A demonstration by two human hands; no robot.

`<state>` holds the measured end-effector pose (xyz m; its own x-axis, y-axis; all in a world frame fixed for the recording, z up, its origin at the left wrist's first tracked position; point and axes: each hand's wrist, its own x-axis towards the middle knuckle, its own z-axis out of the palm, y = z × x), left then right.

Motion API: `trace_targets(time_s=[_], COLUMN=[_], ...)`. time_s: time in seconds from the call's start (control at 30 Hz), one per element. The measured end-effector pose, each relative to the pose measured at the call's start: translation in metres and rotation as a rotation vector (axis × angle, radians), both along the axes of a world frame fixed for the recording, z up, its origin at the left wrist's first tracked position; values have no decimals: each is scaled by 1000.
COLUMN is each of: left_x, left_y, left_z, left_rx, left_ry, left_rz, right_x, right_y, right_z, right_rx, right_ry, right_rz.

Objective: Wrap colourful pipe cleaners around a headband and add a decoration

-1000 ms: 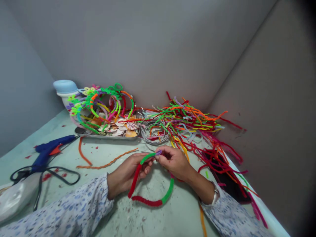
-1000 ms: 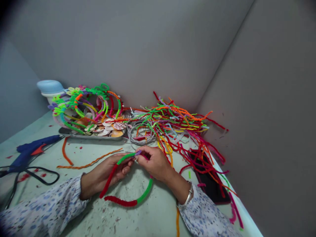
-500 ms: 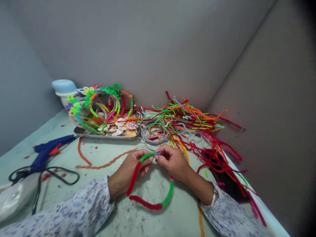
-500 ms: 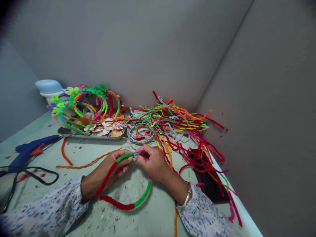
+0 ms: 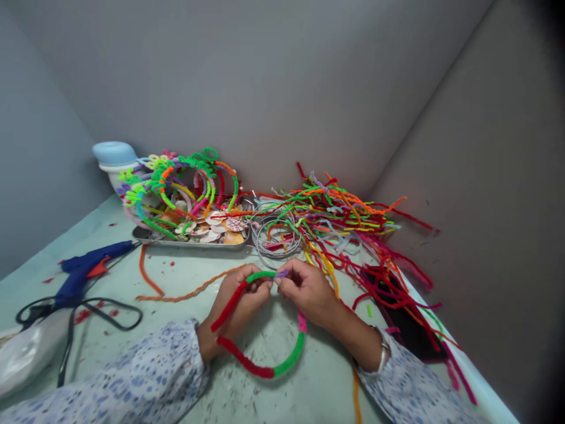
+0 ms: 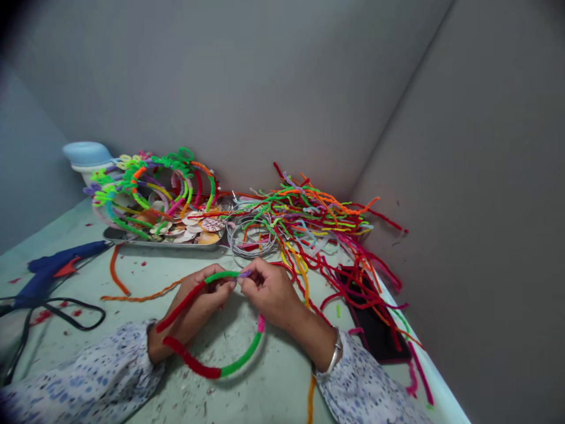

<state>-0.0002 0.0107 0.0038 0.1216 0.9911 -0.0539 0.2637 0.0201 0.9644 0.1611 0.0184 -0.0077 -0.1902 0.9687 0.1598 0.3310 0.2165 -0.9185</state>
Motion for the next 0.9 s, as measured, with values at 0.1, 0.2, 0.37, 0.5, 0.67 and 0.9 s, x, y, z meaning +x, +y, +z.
trace_targets(time_s=[0.1,0.2,0.37,0.5,0.67,0.9], left_x=[2,1,-7,-8,-3,-6], left_y=[-1,-2,-2,-1,7,15], left_z=[-1,-7,-19,-19,-24,-20], left_rx=[149,279,481,654,186,-470], left_ry=[151,245,386,266,-199,-683], left_rz=[57,103,66,0,-48,-275], right_x=[-4,-7,-10,-10,-7,-6], right_y=[-3,-5,-8,-7,-2,-1], right_z=[6,12,14,12,9,9], right_rx=[-50,-121,-234,-253,-215,-172], right_ry=[45,110,250,295,325,272], right_rz=[1,7,56,56,24,36])
